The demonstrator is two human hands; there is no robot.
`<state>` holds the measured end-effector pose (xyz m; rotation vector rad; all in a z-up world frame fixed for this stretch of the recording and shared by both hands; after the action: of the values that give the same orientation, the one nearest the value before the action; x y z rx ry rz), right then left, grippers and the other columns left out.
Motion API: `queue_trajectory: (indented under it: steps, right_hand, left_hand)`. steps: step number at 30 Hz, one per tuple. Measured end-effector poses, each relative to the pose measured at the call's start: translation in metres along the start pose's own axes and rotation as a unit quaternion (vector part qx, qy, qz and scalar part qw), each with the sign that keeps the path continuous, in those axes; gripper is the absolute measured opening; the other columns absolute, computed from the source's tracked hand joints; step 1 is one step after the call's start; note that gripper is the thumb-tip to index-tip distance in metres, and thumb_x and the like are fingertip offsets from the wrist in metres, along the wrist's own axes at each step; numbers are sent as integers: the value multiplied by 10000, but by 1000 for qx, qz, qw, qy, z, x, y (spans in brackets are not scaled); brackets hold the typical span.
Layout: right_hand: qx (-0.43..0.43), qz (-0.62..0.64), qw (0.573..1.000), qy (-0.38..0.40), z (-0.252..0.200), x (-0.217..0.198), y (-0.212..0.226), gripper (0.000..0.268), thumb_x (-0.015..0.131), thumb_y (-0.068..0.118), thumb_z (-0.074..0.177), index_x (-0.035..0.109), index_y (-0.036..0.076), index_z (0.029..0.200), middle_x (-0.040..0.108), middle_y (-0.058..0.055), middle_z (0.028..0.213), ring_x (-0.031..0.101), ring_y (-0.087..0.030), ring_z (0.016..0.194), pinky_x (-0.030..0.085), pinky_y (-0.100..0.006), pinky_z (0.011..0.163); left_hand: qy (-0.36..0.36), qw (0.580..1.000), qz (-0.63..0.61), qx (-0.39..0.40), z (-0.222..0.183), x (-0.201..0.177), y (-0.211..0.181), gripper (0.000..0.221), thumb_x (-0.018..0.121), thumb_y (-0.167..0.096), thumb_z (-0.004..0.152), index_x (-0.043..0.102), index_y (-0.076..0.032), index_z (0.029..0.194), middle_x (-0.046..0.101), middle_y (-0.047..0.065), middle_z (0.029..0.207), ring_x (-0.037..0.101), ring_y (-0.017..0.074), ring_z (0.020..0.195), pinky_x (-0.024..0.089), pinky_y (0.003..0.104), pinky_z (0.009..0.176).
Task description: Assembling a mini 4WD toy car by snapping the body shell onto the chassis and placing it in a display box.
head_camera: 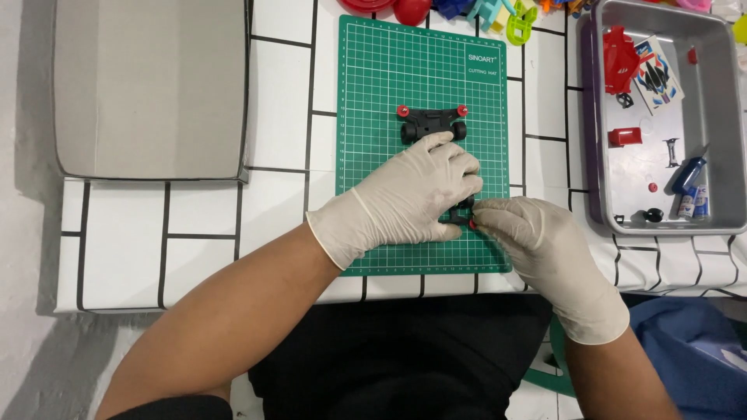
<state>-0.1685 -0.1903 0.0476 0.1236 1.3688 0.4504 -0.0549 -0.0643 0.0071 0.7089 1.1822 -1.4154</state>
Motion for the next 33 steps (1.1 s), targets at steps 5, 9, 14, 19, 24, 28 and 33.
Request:
queue_trajectory:
  steps: [5,9,14,19,24,28,33]
  right_hand:
    - [-10,-34,999,14,-1,-1,-1,63,745,97,911,764,98,971,782,-89,979,740,-334,861,594,-414,739]
    - [-5,-66,997,31,-6,2,-6,110,742,120,917,766,134,1023,774,-44,972,739,-276,870,584,-373,761]
    - [-19,-75,996,45,-2,0,-1,113,745,115,915,743,117,1028,758,-55,950,738,-278,869,580,-383,752]
    - [-32,-108,992,61,1,0,2,122,755,105,903,732,110,1022,740,-56,923,733,-272,860,579,-378,753]
    - [-66,-162,981,88,1,2,1,108,752,145,905,741,139,1012,717,-31,912,722,-240,891,561,-358,755]
    - [-80,-172,976,103,3,4,-3,110,754,149,902,730,141,1009,706,-30,914,719,-240,903,558,-358,757]
    - [-103,-236,954,152,8,-2,0,106,750,233,894,713,190,984,694,-12,904,711,-215,902,560,-366,775]
  left_hand:
    - [-2,1000,1,3,1,3,0,600,763,-613,766,657,-127,1102,625,68,1138,579,267,1255,283,509,1213]
    - [6,1000,-3,1,0,1,0,594,764,-600,774,655,-126,1116,625,69,1144,578,271,1261,275,507,1219]
    - [6,1000,0,0,0,2,0,594,767,-602,771,652,-130,1114,624,65,1143,579,268,1261,277,506,1219]
    - [4,1000,3,3,1,2,0,598,766,-605,772,649,-130,1115,624,67,1144,582,273,1258,280,510,1219]
    - [9,1000,-6,-4,1,1,1,580,766,-592,769,656,-134,1108,626,59,1147,578,271,1262,274,502,1224]
    - [8,1000,-8,-2,1,2,0,582,765,-592,768,656,-130,1105,625,60,1150,576,271,1265,277,502,1224]
    - [7,1000,3,0,1,1,-1,578,757,-597,769,657,-132,1098,625,60,1146,580,272,1259,287,497,1222]
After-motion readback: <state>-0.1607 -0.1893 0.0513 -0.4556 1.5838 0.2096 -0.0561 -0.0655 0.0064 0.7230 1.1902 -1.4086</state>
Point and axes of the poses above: each hand's wrist, its own z-axis towards the middle knuckle, its own x-axis out of the palm, y = z × x, the point moved 4 cm from there along z, towards the middle knuckle
